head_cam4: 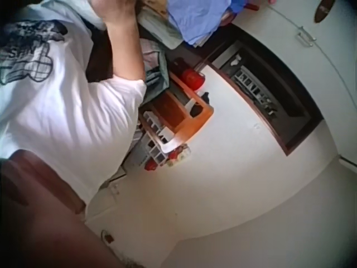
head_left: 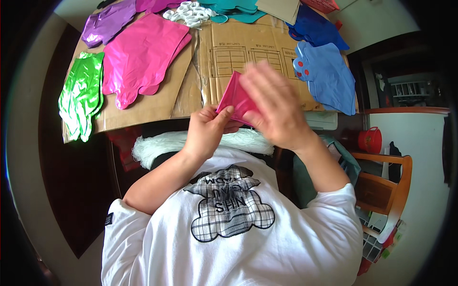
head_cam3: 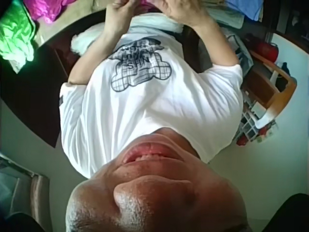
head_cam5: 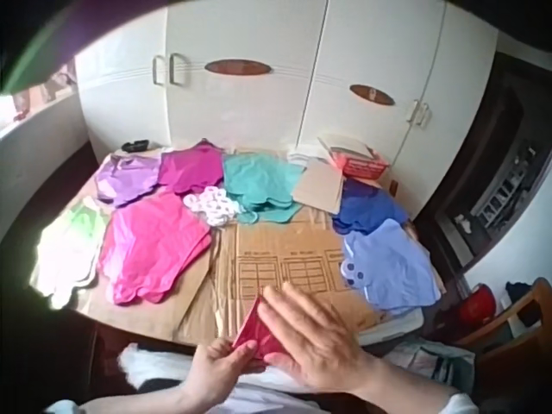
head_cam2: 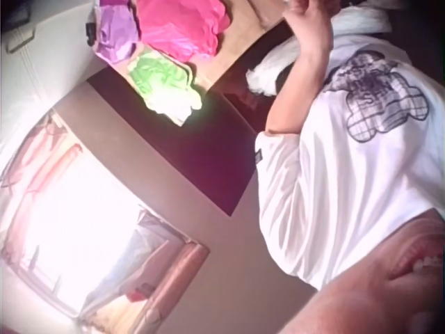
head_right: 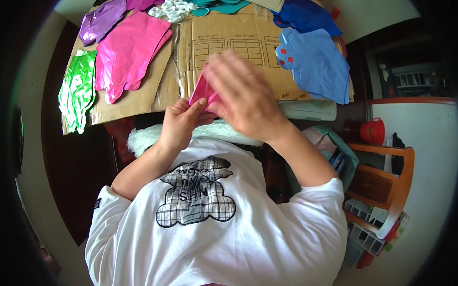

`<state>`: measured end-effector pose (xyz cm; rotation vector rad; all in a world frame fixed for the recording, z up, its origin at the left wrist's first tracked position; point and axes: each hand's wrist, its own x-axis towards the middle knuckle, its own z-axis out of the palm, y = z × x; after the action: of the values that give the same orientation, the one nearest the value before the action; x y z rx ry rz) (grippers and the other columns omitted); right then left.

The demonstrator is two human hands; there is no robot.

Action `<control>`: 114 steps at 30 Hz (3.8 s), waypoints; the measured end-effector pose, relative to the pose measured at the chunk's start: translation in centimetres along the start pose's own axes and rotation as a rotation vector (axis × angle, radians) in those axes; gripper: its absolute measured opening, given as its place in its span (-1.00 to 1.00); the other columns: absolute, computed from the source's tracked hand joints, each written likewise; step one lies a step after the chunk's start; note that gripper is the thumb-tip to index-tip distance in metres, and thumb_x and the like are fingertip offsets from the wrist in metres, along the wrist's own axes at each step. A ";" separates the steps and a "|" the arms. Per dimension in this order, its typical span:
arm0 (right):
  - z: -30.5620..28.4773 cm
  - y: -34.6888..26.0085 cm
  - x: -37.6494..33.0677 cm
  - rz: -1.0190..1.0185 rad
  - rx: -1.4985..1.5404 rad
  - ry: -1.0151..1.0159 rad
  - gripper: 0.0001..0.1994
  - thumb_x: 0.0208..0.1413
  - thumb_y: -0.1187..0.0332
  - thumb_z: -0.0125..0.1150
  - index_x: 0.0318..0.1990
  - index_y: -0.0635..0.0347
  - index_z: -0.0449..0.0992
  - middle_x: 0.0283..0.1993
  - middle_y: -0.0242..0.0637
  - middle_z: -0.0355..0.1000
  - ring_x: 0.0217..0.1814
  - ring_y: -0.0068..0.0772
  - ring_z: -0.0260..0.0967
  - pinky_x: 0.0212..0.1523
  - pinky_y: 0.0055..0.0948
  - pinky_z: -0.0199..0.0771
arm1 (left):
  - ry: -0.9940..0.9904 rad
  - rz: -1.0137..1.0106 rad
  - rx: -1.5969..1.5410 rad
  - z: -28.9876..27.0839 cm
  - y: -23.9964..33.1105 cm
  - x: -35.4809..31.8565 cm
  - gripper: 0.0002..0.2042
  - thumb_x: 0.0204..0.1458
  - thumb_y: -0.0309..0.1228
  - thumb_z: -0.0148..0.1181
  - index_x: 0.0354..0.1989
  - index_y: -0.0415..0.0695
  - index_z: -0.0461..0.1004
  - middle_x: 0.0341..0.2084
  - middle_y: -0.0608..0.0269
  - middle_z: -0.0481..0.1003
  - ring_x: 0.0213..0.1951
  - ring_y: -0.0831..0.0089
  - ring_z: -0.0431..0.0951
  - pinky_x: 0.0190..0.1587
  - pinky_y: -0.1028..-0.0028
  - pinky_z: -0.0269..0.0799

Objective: Folding colored plastic bags and inserting them into clear plastic retail packaging with a cardboard backing.

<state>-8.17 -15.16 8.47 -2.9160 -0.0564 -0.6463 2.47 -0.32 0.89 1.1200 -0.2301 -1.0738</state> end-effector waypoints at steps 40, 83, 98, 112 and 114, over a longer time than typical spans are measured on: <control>-2.4 7.1 -1.0 0.697 1.800 0.275 -0.55 -0.01 0.46 0.26 0.08 0.27 0.36 0.00 -0.26 0.45 0.05 -0.36 0.40 0.11 -0.33 0.36 | -0.361 0.302 0.102 6.9 6.1 5.5 -0.79 0.22 -0.42 0.00 -0.08 -0.30 0.43 -0.26 0.16 0.55 -0.21 0.48 0.56 -0.07 0.46 0.50; -5.5 16.6 -9.8 0.882 1.251 0.777 -0.75 0.00 0.59 0.25 -0.12 0.21 0.51 -0.16 -0.39 0.48 -0.13 -0.56 0.39 -0.02 -0.51 0.35 | -0.551 0.867 2.060 13.5 14.2 36.6 -0.78 -0.03 -0.46 0.04 -0.21 -0.17 0.50 -0.26 0.13 0.51 -0.18 0.13 0.52 -0.09 0.24 0.44; -4.7 15.3 -10.8 0.918 1.302 0.802 -0.74 0.00 0.59 0.25 -0.11 0.23 0.51 -0.16 -0.37 0.49 -0.12 -0.53 0.42 -0.01 -0.49 0.37 | -0.565 0.669 2.055 14.6 14.5 35.8 -0.59 0.02 -0.42 0.09 0.11 -0.10 0.37 -0.15 0.06 0.51 -0.08 0.07 0.49 0.00 0.21 0.41; -5.1 14.2 -10.3 0.919 1.309 0.852 -0.82 -0.01 0.58 0.28 -0.22 0.21 0.56 -0.23 -0.40 0.51 -0.18 -0.57 0.42 -0.07 -0.53 0.37 | -0.140 1.154 1.561 14.6 14.2 35.6 -0.80 -0.04 -0.52 0.02 -0.30 -0.06 0.58 -0.43 0.17 0.55 -0.37 0.16 0.55 -0.29 0.27 0.50; -5.6 14.2 -10.5 0.852 1.294 0.847 -0.70 0.01 0.59 0.23 -0.06 0.24 0.48 -0.11 -0.35 0.47 -0.05 -0.50 0.39 0.06 -0.44 0.33 | -0.197 1.337 1.598 15.4 16.0 33.0 -0.77 -0.07 -0.52 0.01 -0.29 -0.03 0.58 -0.43 0.20 0.54 -0.32 0.19 0.55 -0.22 0.27 0.48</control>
<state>-19.01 -30.14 7.05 -1.1226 0.5759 -1.0258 18.85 -35.42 9.87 1.6721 -1.8983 0.4733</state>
